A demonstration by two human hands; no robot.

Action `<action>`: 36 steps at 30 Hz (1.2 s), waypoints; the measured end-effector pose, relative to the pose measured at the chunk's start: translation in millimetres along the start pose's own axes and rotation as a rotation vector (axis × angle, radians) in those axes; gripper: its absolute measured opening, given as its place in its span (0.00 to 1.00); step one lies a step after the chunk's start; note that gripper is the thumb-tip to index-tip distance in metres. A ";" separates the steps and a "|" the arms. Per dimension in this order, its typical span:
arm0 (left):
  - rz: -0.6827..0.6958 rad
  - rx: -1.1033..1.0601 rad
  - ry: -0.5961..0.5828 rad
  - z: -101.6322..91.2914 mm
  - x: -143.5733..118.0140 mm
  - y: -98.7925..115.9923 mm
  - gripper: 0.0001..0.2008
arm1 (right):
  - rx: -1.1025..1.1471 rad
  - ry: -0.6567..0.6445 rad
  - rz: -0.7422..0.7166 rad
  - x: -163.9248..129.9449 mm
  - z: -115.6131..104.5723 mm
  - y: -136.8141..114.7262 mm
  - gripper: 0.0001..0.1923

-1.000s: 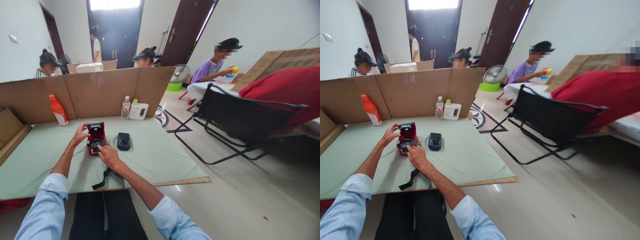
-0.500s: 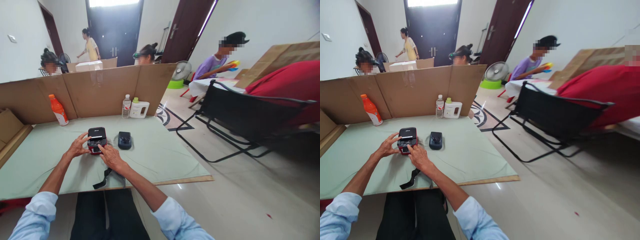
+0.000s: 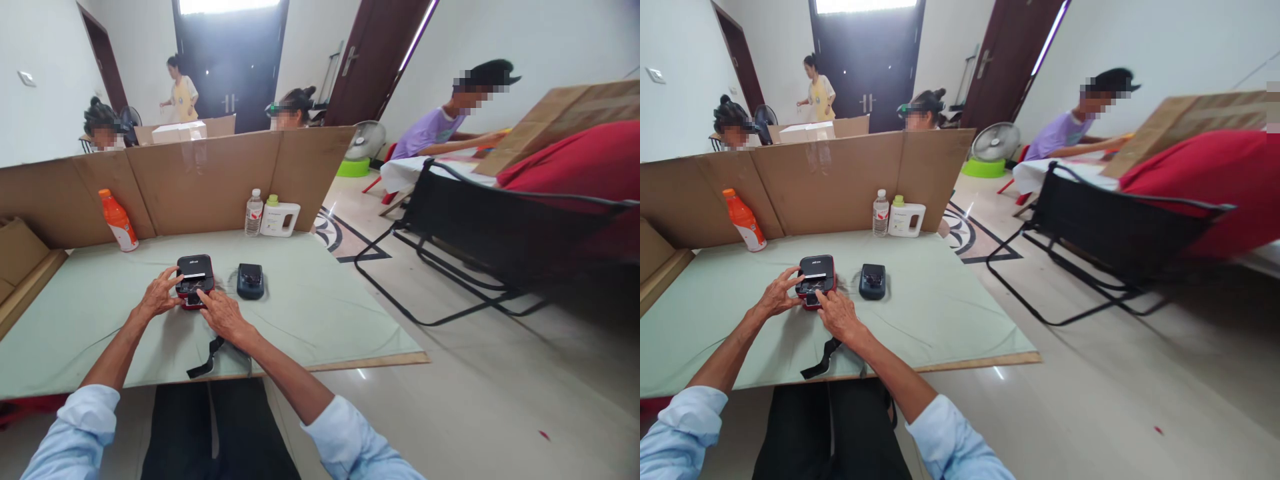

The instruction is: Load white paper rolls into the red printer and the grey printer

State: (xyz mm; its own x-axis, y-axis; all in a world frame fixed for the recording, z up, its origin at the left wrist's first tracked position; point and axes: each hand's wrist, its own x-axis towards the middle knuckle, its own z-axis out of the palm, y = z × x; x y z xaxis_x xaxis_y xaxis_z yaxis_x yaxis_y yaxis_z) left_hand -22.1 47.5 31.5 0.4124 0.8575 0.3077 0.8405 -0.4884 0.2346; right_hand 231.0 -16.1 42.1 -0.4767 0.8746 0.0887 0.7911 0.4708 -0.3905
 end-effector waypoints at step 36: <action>-0.181 -0.225 0.017 39.2 -7.9 9.8 0.47 | 0.489 0.081 0.088 31.7 7.6 45.0 0.22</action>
State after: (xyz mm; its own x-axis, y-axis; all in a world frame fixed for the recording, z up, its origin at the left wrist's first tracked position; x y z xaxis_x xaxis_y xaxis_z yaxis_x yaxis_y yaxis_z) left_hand -3.4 42.3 -4.8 0.2555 0.9320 0.2570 0.8000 -0.3531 0.4851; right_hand 248.5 32.0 20.4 -0.3697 0.9238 0.1000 0.5453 0.3028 -0.7817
